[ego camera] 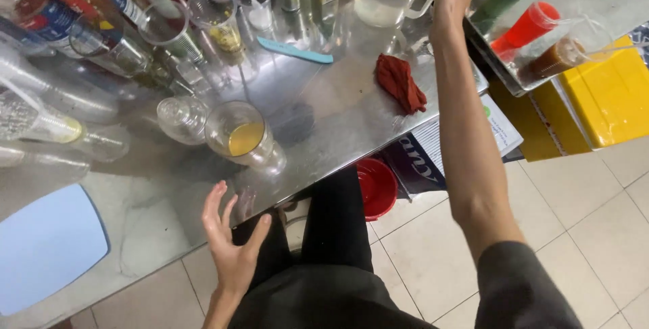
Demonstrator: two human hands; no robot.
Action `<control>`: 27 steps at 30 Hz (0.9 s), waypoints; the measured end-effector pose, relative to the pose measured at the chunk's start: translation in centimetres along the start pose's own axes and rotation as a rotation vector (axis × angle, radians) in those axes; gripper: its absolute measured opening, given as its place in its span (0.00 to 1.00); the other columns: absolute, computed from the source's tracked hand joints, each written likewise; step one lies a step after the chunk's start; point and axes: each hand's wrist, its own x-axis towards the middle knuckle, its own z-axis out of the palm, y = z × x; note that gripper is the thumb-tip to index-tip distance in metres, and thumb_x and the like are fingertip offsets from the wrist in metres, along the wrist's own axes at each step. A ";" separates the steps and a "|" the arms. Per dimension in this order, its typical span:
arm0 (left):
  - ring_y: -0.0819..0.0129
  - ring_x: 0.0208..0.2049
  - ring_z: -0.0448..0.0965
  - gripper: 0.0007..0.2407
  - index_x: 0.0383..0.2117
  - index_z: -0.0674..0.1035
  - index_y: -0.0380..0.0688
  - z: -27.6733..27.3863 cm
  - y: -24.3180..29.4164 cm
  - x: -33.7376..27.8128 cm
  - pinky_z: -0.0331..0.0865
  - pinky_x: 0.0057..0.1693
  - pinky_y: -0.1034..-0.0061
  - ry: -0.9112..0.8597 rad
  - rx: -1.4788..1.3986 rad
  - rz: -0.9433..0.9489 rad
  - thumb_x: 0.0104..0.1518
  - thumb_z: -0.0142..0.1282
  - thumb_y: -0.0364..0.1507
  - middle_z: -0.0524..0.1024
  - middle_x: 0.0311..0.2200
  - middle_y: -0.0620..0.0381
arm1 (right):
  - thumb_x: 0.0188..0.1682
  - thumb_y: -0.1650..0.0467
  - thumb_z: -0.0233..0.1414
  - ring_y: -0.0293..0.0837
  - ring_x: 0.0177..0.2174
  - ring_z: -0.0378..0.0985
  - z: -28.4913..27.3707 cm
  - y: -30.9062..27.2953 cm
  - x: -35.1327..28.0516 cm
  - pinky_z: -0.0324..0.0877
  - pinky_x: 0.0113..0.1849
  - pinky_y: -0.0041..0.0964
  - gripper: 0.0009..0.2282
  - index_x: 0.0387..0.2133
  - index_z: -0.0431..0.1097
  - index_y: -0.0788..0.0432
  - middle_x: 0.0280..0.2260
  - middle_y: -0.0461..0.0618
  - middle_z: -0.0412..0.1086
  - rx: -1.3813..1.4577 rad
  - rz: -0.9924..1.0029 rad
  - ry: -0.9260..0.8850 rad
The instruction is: The person prepares a beverage by pouring liquids into a glass, adding ice, and cutting a lime. They then add the lime to the glass, seal it with a lid, and shake the mixture vigorously.
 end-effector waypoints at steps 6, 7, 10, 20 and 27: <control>0.54 0.67 0.60 0.41 0.66 0.50 0.38 -1.7 -0.1 4.7 0.57 0.72 0.59 -0.015 0.066 -0.111 0.47 0.65 0.33 0.55 0.67 0.41 | 0.38 0.51 0.56 0.32 0.22 0.63 1.9 -1.7 -0.9 0.65 0.32 0.33 0.29 0.43 0.69 0.63 0.24 0.38 0.62 -0.146 0.141 -0.023; 0.54 0.67 0.60 0.41 0.66 0.50 0.38 -1.8 -0.4 6.1 0.57 0.72 0.59 -0.011 0.066 -0.114 0.47 0.65 0.33 0.55 0.67 0.41 | 0.38 0.51 0.56 0.32 0.22 0.63 2.0 -2.0 -1.3 0.65 0.32 0.33 0.29 0.43 0.69 0.63 0.24 0.38 0.62 -0.148 0.142 -0.028; 0.51 0.67 0.60 0.40 0.67 0.51 0.44 -1.9 -0.6 9.4 0.60 0.70 0.55 -0.093 0.035 0.035 0.49 0.67 0.31 0.57 0.66 0.41 | 0.41 0.63 0.58 0.35 0.21 0.59 2.5 -1.7 -2.5 0.61 0.29 0.34 0.14 0.17 0.58 0.51 0.18 0.39 0.57 -0.040 0.148 -0.014; 0.53 0.73 0.50 0.45 0.70 0.46 0.46 1.6 0.6 6.4 0.47 0.74 0.60 -0.085 -0.147 -0.120 0.48 0.67 0.28 0.49 0.72 0.43 | 0.32 0.66 0.58 0.36 0.19 0.44 4.0 -2.6 -5.0 0.44 0.26 0.40 0.19 0.11 0.48 0.48 0.15 0.38 0.46 0.080 0.102 0.264; 0.51 0.74 0.48 0.42 0.69 0.48 0.41 1.4 1.0 1.7 0.49 0.75 0.54 -0.056 -0.127 -0.061 0.50 0.65 0.25 0.47 0.72 0.43 | 0.31 0.70 0.59 0.35 0.18 0.43 3.2 -1.9 -4.5 0.44 0.24 0.38 0.19 0.10 0.48 0.49 0.14 0.38 0.46 0.111 0.068 0.215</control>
